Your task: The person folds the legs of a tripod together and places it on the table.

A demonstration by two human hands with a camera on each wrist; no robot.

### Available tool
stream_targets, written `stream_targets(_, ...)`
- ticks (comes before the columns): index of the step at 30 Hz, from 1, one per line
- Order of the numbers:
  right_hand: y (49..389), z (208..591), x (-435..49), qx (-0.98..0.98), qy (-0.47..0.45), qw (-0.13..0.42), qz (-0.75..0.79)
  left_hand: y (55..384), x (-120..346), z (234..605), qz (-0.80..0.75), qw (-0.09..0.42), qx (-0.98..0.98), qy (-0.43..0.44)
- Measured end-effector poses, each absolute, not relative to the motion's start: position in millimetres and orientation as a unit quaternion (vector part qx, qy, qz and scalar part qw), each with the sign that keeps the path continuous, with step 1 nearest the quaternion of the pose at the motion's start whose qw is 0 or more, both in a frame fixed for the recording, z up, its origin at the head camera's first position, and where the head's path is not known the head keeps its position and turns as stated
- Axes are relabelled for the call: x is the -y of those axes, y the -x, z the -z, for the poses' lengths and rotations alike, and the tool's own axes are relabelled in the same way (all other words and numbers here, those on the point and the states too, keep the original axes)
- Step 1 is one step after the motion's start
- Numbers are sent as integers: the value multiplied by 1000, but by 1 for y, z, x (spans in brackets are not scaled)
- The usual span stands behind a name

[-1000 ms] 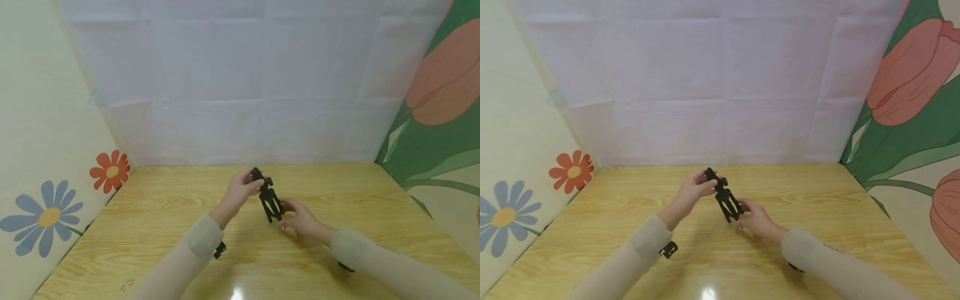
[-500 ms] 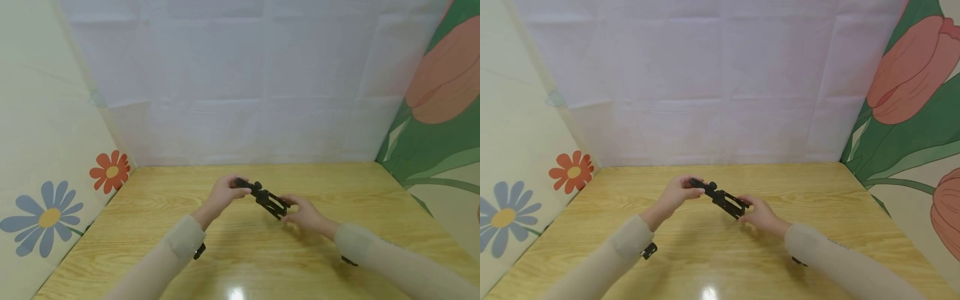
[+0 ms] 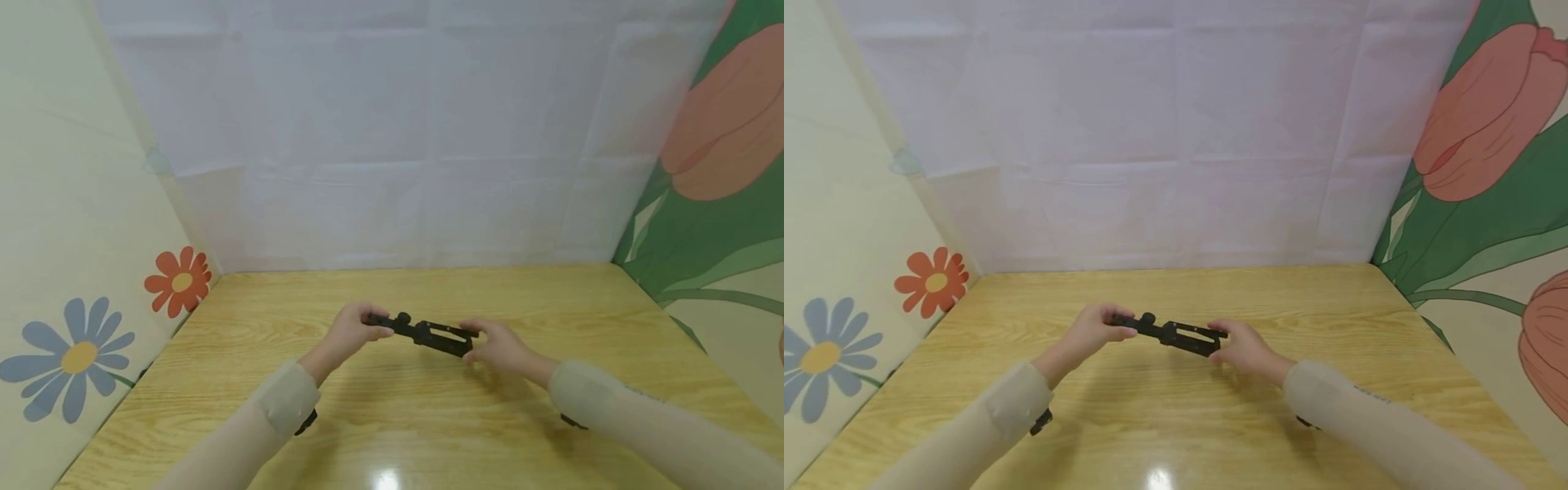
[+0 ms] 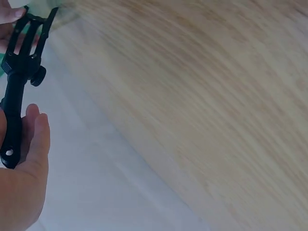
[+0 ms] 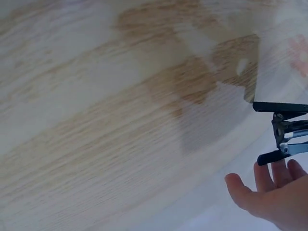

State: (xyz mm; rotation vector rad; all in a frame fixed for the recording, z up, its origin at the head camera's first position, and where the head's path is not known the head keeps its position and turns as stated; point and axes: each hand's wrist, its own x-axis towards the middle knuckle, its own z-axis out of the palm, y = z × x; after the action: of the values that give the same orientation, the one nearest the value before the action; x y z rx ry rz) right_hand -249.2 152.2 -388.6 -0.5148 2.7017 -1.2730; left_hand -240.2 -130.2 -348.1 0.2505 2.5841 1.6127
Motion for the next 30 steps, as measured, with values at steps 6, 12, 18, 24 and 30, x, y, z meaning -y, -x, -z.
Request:
stream_targets(6, 250, 389, -154, -890, 178, 58, 416, 241, 134, 358, -507, 49, -857, -78)
stream_targets(12, 251, 390, -154, -896, 196, 51, 394, 243, 136, 368, -467, 58, -877, -97)
stream_targets(18, 253, 392, -154, -898, 194, 52, 392, 246, 137, 378, -436, 66, -893, -87)
stream_targets(24, 254, 393, -153, -899, 201, 51, 387, 248, 139, 382, -420, 73, -899, -96)
stream_targets(30, 254, 394, -154, -900, 210, 55, 377, 252, 142, 390, -397, 86, -908, -105)
